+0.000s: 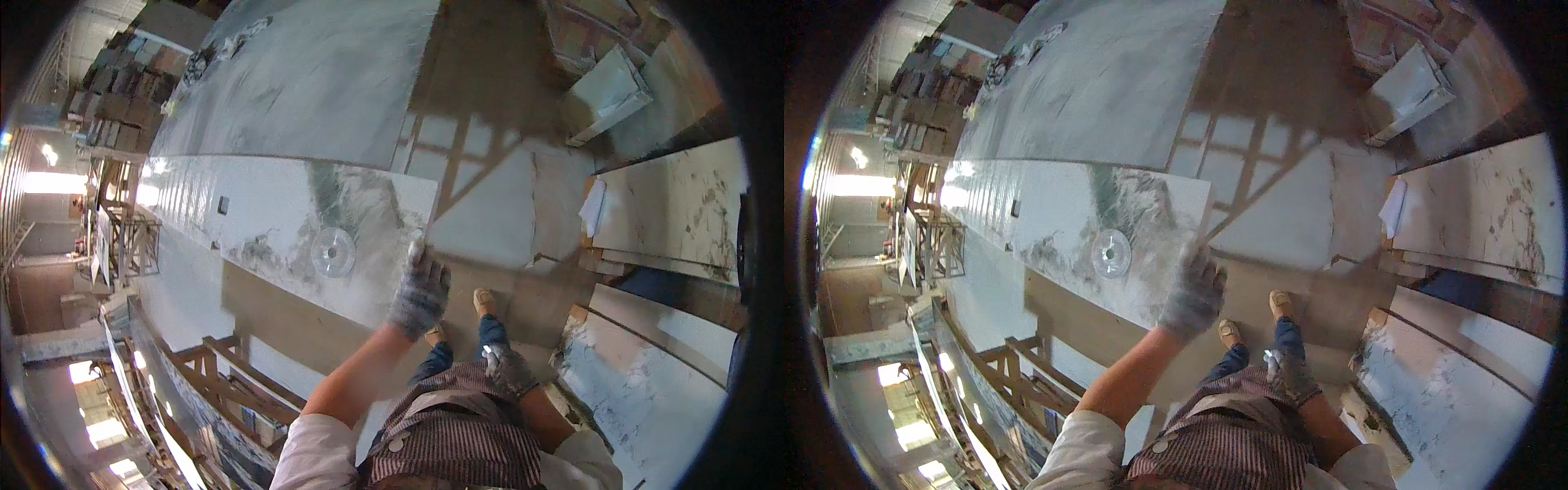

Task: The person uses a handheld polishing tool to smooth the surface of a large stone slab, then wipes the slab with a cloth. The person moves around the slab to reach different areas and continues polishing and wiping throughout the clip.

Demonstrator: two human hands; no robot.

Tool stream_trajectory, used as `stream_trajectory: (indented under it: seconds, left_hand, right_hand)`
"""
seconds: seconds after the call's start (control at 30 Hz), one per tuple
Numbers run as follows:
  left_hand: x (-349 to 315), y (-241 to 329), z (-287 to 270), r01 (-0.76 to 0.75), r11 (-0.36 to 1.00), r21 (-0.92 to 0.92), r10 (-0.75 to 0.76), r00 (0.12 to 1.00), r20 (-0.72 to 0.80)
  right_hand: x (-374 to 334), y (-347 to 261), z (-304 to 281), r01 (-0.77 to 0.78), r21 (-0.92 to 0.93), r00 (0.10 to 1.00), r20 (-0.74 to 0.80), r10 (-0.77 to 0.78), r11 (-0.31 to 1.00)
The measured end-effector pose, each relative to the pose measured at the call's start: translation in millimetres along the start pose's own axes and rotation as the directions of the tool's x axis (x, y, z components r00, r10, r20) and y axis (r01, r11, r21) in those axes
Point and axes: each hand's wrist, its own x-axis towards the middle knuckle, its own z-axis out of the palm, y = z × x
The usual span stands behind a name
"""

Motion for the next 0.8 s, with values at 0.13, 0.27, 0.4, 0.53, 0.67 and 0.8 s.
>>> stream_trajectory:
  seconds: [0.13, 0.27, 0.4, 0.53, 0.67, 0.8]
  left_hand:
    - [-70.6, 33.1, -19.9, -0.085, 0.995, -0.059, 0.093, 0.984, 0.154]
    - [-134.7, 43.9, 8.8, 0.253, 0.832, -0.494, 0.051, 0.852, 0.521]
    - [-189.8, 37.9, 21.8, 0.648, 0.203, -0.734, -0.358, 0.747, 0.561]
    - [-191.3, 6.9, 29.8, 0.352, -0.511, -0.784, -0.607, 0.498, 0.619]
    - [-156.9, -17.5, 10.4, 0.183, -0.655, -0.733, -0.585, 0.492, 0.645]
    - [-157.5, -24.1, 22.8, 0.069, -0.762, -0.644, -0.532, 0.502, 0.682]
  right_hand:
    - [18.4, -59.8, -14.1, -0.177, 0.773, 0.980, 0.084, 0.179, 0.609]
    - [41.0, -151.4, -2.3, 0.513, -0.252, 0.838, -0.059, -0.542, 0.821]
    - [54.5, -195.9, 10.8, 0.615, -0.393, 0.724, -0.061, -0.687, 0.684]
    - [57.2, -210.6, 22.3, 0.586, -0.463, 0.713, -0.095, -0.694, 0.665]
    - [67.4, -204.1, 28.5, 0.600, -0.547, 0.639, -0.112, -0.761, 0.584]
    - [69.3, -206.0, 30.9, 0.612, -0.591, 0.611, -0.070, -0.789, 0.526]
